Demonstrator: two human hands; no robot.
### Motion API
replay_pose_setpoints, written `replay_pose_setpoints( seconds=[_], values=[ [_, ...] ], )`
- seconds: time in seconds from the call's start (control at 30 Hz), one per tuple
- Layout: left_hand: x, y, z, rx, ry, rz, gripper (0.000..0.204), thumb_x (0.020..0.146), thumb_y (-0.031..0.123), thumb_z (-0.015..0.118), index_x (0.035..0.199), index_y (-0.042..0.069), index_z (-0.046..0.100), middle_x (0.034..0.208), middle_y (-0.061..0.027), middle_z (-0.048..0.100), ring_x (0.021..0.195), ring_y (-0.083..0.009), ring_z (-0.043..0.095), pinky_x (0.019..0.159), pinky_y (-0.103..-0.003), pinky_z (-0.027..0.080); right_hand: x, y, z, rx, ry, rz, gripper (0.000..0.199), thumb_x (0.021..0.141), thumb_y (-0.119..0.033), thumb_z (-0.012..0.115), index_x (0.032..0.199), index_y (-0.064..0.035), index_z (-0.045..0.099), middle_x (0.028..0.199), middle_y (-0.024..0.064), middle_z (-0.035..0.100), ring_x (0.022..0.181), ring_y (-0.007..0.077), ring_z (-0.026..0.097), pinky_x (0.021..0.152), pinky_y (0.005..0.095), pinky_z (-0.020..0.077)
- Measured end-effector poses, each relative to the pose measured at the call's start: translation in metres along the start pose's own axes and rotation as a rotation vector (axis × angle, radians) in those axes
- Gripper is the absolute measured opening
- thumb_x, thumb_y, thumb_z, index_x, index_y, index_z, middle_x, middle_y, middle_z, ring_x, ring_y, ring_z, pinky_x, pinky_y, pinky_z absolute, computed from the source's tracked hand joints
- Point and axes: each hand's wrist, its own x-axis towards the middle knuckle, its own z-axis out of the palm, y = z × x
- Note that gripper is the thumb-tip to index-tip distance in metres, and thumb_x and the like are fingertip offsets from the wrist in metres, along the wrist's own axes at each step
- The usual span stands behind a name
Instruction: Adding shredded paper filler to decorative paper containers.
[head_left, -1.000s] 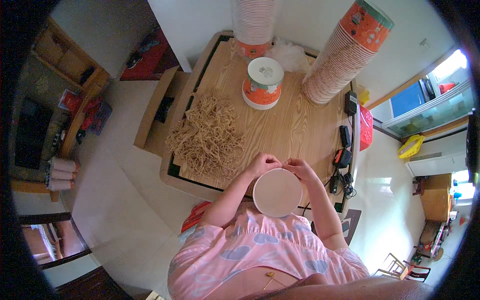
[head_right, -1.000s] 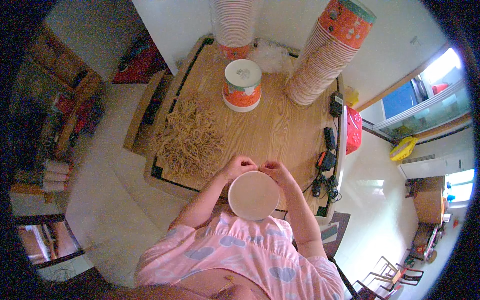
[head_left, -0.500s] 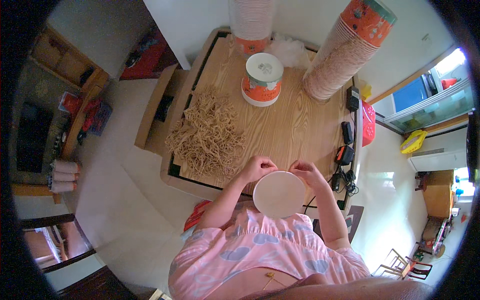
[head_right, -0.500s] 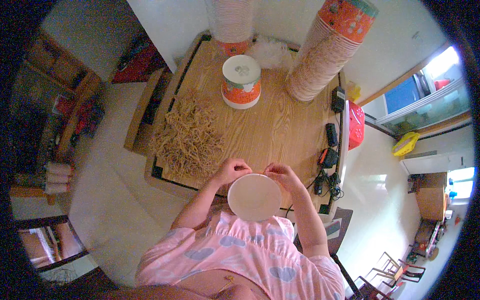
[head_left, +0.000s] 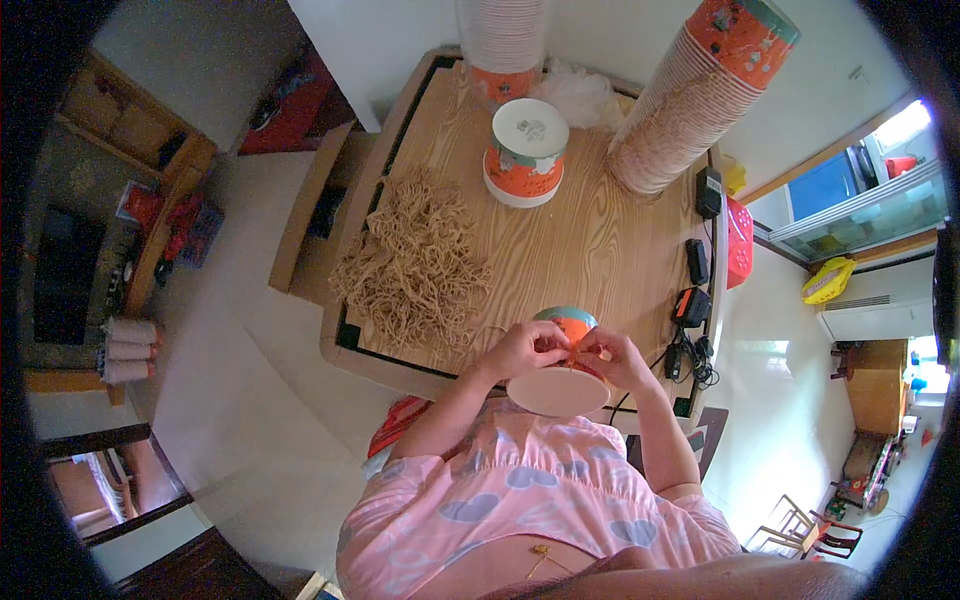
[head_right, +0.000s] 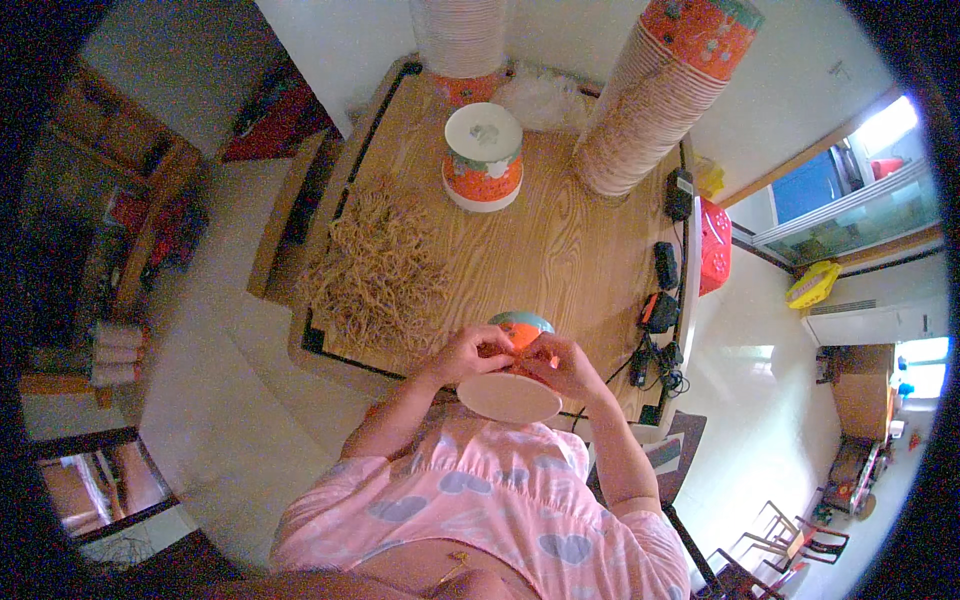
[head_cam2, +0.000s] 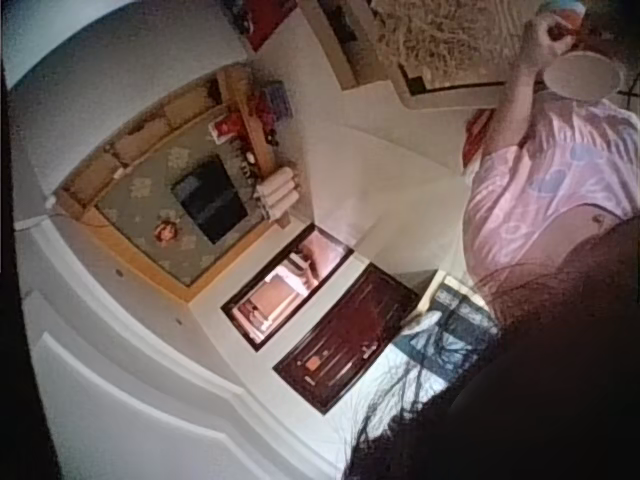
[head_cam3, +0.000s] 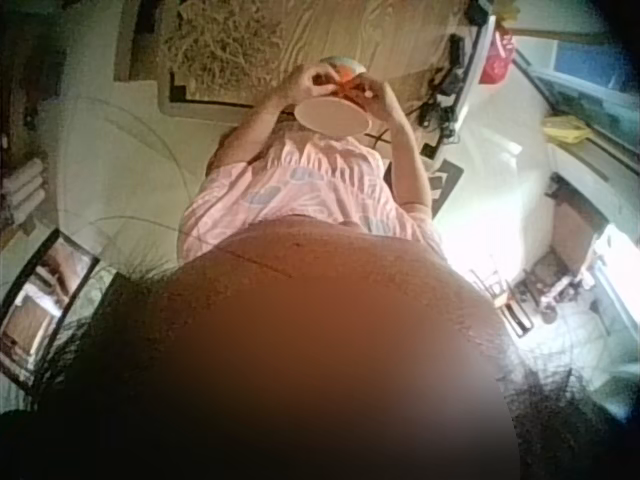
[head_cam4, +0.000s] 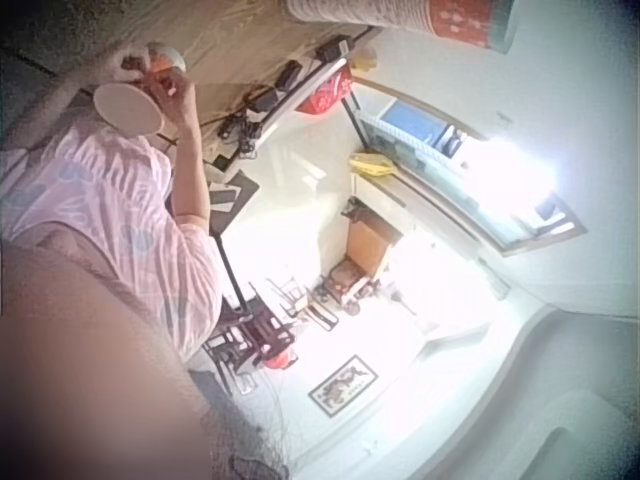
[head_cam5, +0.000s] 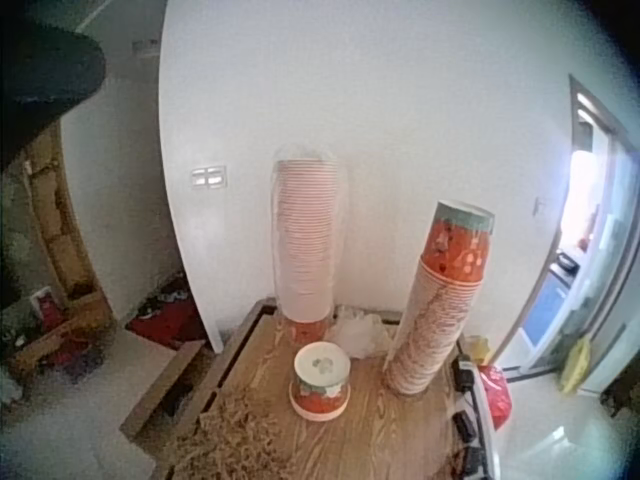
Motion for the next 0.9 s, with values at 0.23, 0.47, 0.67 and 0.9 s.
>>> replay_pose_setpoints(
  seconds=[0.23, 0.47, 0.67, 0.9],
  values=[
    [0.001, -0.008, -0.008, 0.104, -0.082, 0.162, 0.009, 0.068, 0.004, 0.068, 0.075, 0.002, 0.063, 0.074, -0.0055, 0.059, 0.073, -0.0166, 0.057, 0.071, -0.030, 0.045, -0.002, -0.004, 0.000, -0.104, -0.022, -0.033, 0.011, 0.074, -0.007, 0.065, 0.081, -0.0024, 0.058, 0.078, 0.0025, 0.056, 0.071, 0.0102, 0.050, 0.065, 0.0245, 0.0409],
    [0.003, 0.007, -0.007, 0.299, -0.023, 0.156, 0.011, 0.069, 0.008, 0.068, 0.076, 0.002, 0.062, 0.075, -0.0088, 0.057, 0.071, -0.0219, 0.058, 0.065, -0.031, 0.046, -0.021, -0.029, 0.009, -0.342, 0.107, -0.168, 0.016, 0.071, -0.005, 0.065, 0.084, -0.0042, 0.056, 0.078, 0.0066, 0.055, 0.071, 0.0188, 0.054, 0.065, 0.0295, 0.0437],
    [0.014, 0.004, -0.015, 0.533, -0.086, 0.059, 0.014, 0.073, 0.015, 0.066, 0.076, 0.003, 0.061, 0.079, -0.0079, 0.057, 0.078, -0.0216, 0.058, 0.070, -0.033, 0.046, -0.022, -0.027, 0.011, -0.493, 0.093, -0.465, 0.016, 0.067, -0.001, 0.064, 0.081, -0.0035, 0.057, 0.079, 0.0097, 0.055, 0.074, 0.0272, 0.054, 0.066, 0.0343, 0.0452],
    [0.010, 0.016, -0.022, 0.222, -0.162, 0.093, 0.014, 0.072, 0.014, 0.068, 0.081, 0.004, 0.064, 0.081, -0.0073, 0.060, 0.080, -0.0193, 0.058, 0.073, -0.030, 0.045, -0.024, -0.034, 0.008, -0.423, 0.188, -0.338, 0.014, 0.068, 0.000, 0.063, 0.080, -0.0027, 0.057, 0.078, 0.0104, 0.054, 0.075, 0.0278, 0.054, 0.066, 0.0348, 0.0452]
  ],
)
